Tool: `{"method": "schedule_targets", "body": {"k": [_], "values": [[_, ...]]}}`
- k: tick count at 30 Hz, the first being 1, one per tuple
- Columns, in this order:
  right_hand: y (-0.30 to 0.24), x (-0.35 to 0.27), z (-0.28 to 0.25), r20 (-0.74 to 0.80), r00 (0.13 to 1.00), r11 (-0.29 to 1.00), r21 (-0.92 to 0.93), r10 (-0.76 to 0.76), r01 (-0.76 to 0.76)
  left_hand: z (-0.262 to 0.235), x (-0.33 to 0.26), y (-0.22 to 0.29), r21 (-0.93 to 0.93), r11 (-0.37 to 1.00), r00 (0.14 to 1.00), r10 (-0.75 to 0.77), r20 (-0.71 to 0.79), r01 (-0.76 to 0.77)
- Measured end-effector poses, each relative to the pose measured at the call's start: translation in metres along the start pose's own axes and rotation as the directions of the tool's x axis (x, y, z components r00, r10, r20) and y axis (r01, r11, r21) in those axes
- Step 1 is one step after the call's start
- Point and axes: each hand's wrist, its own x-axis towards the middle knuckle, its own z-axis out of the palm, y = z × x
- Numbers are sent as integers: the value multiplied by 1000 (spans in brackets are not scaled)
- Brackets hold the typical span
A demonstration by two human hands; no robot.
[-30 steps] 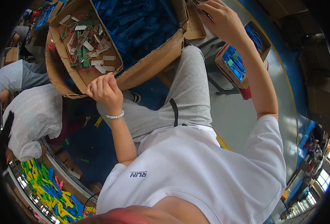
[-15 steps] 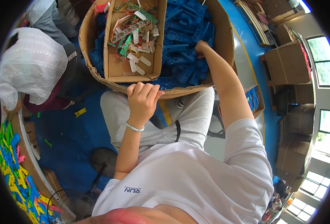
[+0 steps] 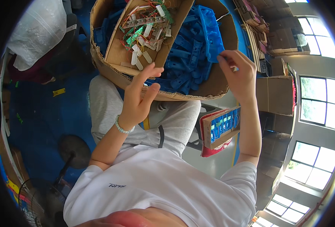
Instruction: The person assembles a circuit board and wires into a blue plastic housing component by hand.
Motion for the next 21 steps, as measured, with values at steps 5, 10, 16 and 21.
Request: {"method": "schedule_targets", "body": {"k": [5,10,16,21], "values": [[-71,-18,44,234,804,831,272,-546,486,-15,22,32,-982,60,826,-551,117,180],[-74,16,92,578,727,652,719,-370,-240,-65,-30,7,-955,222,837,-545,44,195],[-10,98,231,146,828,841,86,-541,534,-107,-88,-10,-906,397,794,-593,-132,146],[17,116,263,257,858,879,-60,-445,474,-111,-101,2,-840,472,733,-665,-142,266]]}}
